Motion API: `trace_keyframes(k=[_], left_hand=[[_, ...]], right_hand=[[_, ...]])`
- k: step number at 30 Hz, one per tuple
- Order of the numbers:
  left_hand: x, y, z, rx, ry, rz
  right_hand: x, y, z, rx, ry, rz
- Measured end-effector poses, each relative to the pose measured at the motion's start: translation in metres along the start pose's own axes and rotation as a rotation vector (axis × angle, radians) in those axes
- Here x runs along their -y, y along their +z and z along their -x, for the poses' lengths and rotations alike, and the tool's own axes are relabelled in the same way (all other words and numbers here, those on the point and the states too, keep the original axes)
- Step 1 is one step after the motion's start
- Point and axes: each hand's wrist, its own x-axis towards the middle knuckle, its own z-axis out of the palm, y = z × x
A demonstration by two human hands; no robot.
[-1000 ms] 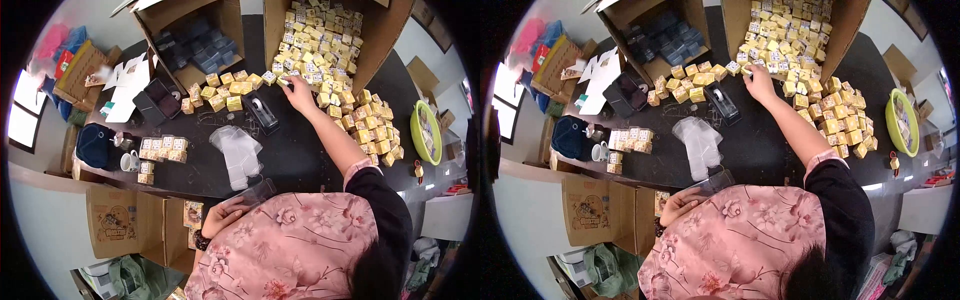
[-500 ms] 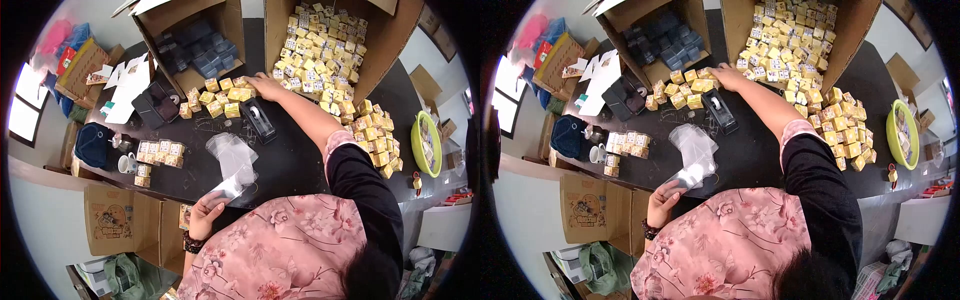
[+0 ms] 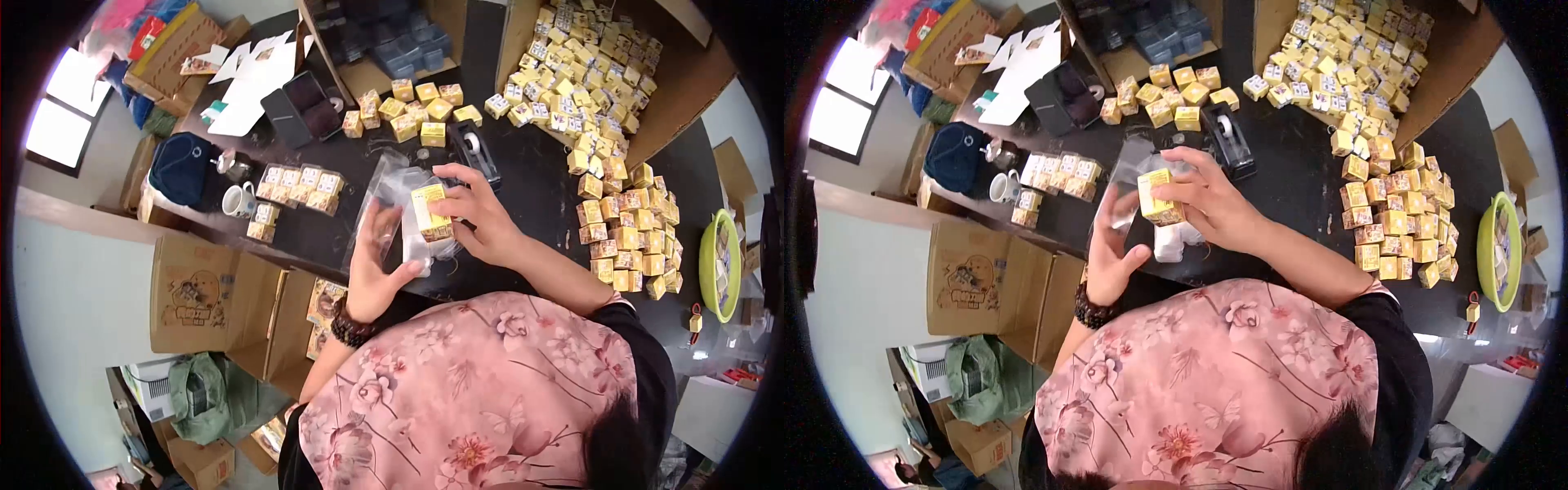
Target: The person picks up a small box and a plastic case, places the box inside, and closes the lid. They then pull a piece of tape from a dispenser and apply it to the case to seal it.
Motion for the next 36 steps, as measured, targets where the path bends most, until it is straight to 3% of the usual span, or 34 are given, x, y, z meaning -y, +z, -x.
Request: trace_keyframes(k=[2,4,6,8,10,14,18,20,21,23,24,25,28,32,36], left_hand=[[-0.004,0.004,-0.002,-0.064,0.081,-0.236],[-0.005,0.003,0.006,-0.147,0.101,-0.315],[-0.006,0.0,0.013,-0.163,0.133,-0.342],[-0.008,-0.002,0.02,-0.149,0.123,-0.428],[-0.008,-0.005,0.024,-0.153,0.14,-0.402],[-0.002,-0.015,0.031,-0.157,0.195,-0.232],[-0.008,-0.017,0.036,-0.048,0.251,-0.159],[-0.007,-0.014,0.037,-0.069,0.22,-0.143],[-0.004,-0.012,0.037,-0.094,0.182,-0.125],[0.002,-0.011,0.038,-0.144,0.151,-0.11],[0.001,-0.011,0.038,-0.148,0.109,0.048],[0.0,-0.013,0.041,-0.158,0.065,0.203],[-0.006,-0.015,0.044,-0.2,0.015,0.253],[-0.007,-0.008,0.043,-0.181,-0.029,0.304],[-0.002,-0.011,0.039,-0.104,0.095,0.184]], right_hand=[[0.018,0.018,0.004,0.002,0.072,-0.406],[0.024,0.027,0.008,0.011,0.099,-0.59],[0.024,0.029,0.011,0.109,0.216,-1.029],[0.03,0.037,0.015,0.042,0.289,-0.987],[0.041,0.039,0.009,-0.023,0.517,-1.131],[0.05,0.03,0.001,0.222,0.631,-1.122],[0.06,0.034,-0.001,0.16,0.587,-0.931],[0.07,0.028,-0.012,0.157,0.578,-0.327],[0.066,0.028,-0.014,0.2,0.414,-0.15],[0.071,0.024,-0.016,0.263,0.341,-0.137],[0.073,0.024,-0.019,0.333,0.264,-0.132],[0.072,0.024,-0.019,0.388,0.446,-0.391],[0.062,0.04,-0.007,0.283,0.637,-0.916],[0.06,0.038,-0.006,0.322,0.618,-0.881],[0.064,0.038,-0.012,0.138,0.638,-0.795]])
